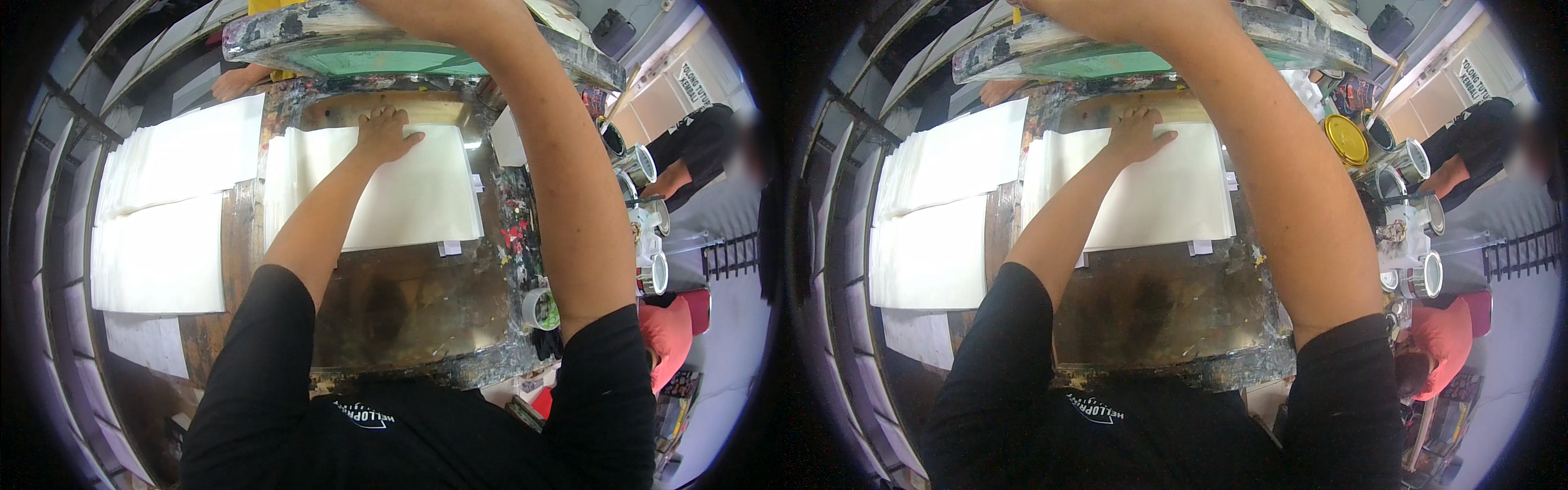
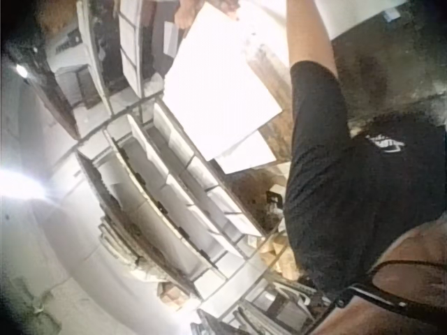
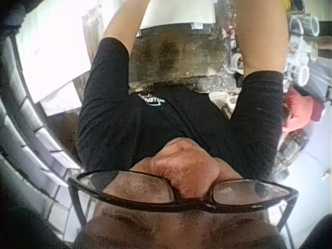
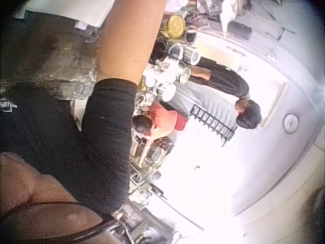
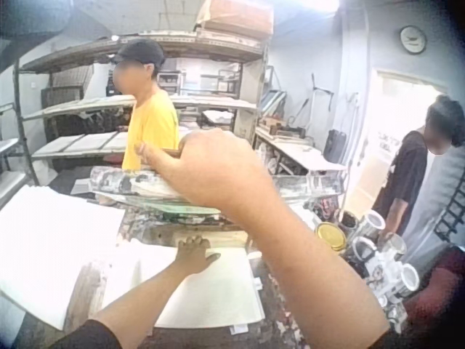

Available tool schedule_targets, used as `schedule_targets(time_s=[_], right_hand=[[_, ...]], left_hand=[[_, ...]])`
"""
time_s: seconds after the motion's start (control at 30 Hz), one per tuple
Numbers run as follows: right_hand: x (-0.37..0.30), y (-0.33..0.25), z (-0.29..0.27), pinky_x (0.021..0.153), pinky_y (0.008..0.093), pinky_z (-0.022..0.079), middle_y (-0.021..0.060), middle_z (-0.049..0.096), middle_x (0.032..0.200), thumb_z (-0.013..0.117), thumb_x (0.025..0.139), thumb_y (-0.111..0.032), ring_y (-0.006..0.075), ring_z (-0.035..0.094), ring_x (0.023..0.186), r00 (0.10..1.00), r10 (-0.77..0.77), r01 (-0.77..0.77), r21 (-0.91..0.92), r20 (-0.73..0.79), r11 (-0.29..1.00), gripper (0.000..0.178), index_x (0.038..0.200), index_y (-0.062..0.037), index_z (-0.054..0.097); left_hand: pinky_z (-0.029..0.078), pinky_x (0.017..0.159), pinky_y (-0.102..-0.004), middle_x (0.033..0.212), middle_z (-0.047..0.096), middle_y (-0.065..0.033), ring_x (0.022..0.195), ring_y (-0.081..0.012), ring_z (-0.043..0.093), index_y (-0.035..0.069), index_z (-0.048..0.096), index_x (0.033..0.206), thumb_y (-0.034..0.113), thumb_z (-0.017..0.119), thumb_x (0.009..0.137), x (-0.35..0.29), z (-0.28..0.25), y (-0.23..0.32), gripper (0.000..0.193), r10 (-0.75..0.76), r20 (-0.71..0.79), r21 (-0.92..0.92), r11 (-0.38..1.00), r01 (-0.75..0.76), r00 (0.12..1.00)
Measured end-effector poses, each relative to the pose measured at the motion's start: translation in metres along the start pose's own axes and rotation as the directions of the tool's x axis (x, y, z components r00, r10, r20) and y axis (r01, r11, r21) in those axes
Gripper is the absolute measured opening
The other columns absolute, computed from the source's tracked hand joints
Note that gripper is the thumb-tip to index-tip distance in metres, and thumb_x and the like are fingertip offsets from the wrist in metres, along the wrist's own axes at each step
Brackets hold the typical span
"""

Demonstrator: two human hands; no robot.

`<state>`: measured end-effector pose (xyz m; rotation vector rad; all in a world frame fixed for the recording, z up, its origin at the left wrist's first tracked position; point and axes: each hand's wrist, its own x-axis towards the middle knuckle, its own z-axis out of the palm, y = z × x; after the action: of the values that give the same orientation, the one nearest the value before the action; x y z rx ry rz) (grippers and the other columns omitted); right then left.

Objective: The person repeatedly places white sheets under a screen printing frame, uses a squeegee to pull ink across the screen, then lifts the frame and removes the printed sheet. The process is repeated continuously with assistance from a coworker who stacks finished sheets.

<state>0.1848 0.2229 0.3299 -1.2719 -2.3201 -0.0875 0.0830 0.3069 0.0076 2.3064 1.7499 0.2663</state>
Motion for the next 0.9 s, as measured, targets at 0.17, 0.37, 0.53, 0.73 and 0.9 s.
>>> schedule_targets(time_s=[0.17, 0.37, 0.53, 0.73, 0.9], right_hand=[[0.0, -0.004, -0.01, 0.087, 0.054, 0.058, 0.029, 0.076, 0.096, 0.043, 0.1, -0.072, 0.0441, 0.075, 0.096, 0.997, 0.032, -0.031, -0.022, 0.069, 0.999, 0.086, 0.094, 0.0065, 0.078], [-0.002, -0.012, -0.015, 0.084, 0.0517, 0.059, 0.0284, 0.075, 0.087, 0.043, 0.101, -0.069, 0.0425, 0.075, 0.089, 0.996, 0.027, -0.028, 0.006, 0.089, 1.0, 0.085, 0.088, 0.0067, 0.078], [0.0, -0.002, -0.008, 0.081, 0.051, 0.059, 0.026, 0.076, 0.085, 0.043, 0.102, -0.069, 0.0401, 0.076, 0.086, 0.993, -0.075, 0.08, -0.053, 0.095, 0.995, 0.084, 0.086, 0.005, 0.078], [-0.005, -0.005, -0.016, 0.08, 0.0512, 0.06, 0.0255, 0.076, 0.087, 0.042, 0.102, -0.07, 0.0391, 0.076, 0.087, 0.993, -0.015, 0.014, 0.01, 0.119, 1.0, 0.085, 0.088, 0.0047, 0.078], [-0.005, -0.014, -0.012, 0.08, 0.0508, 0.06, 0.0254, 0.077, 0.089, 0.041, 0.102, -0.071, 0.0392, 0.076, 0.088, 0.994, 0.042, -0.038, -0.041, 0.101, 0.998, 0.085, 0.092, 0.0045, 0.079]], left_hand=[[0.02, 0.126, -0.0659, 0.162, 0.047, -0.014, 0.153, -0.0377, 0.037, 0.012, 0.053, 0.155, 0.066, 0.058, 0.1, -0.025, 0.024, 0.017, 0.077, 0.348, -0.271, 0.155, 0.936, -0.316, 0.898], [0.012, 0.132, -0.0614, 0.171, 0.039, -0.0081, 0.161, -0.035, 0.028, 0.014, 0.045, 0.162, 0.069, 0.05, 0.103, -0.067, 0.052, 0.064, 0.082, 0.649, -0.048, 0.031, 0.761, -0.648, 0.76], [0.012, 0.132, -0.061, 0.171, 0.039, -0.0068, 0.161, -0.0354, 0.028, 0.013, 0.043, 0.163, 0.07, 0.05, 0.102, -0.072, 0.035, 0.061, 0.084, 0.601, 0.074, 0.073, 0.793, -0.605, 0.796], [0.013, 0.132, -0.0593, 0.172, 0.037, -0.0116, 0.161, -0.0356, 0.027, 0.005, 0.041, 0.163, 0.072, 0.051, 0.1, -0.074, 0.039, 0.059, 0.093, 0.615, 0.045, 0.075, 0.784, -0.617, 0.787], [0.014, 0.133, -0.0558, 0.171, 0.035, -0.02, 0.161, -0.0352, 0.027, -0.003, 0.034, 0.163, 0.074, 0.05, 0.1, -0.068, 0.047, 0.064, 0.101, 0.599, 0.011, 0.05, 0.799, -0.599, 0.801]])
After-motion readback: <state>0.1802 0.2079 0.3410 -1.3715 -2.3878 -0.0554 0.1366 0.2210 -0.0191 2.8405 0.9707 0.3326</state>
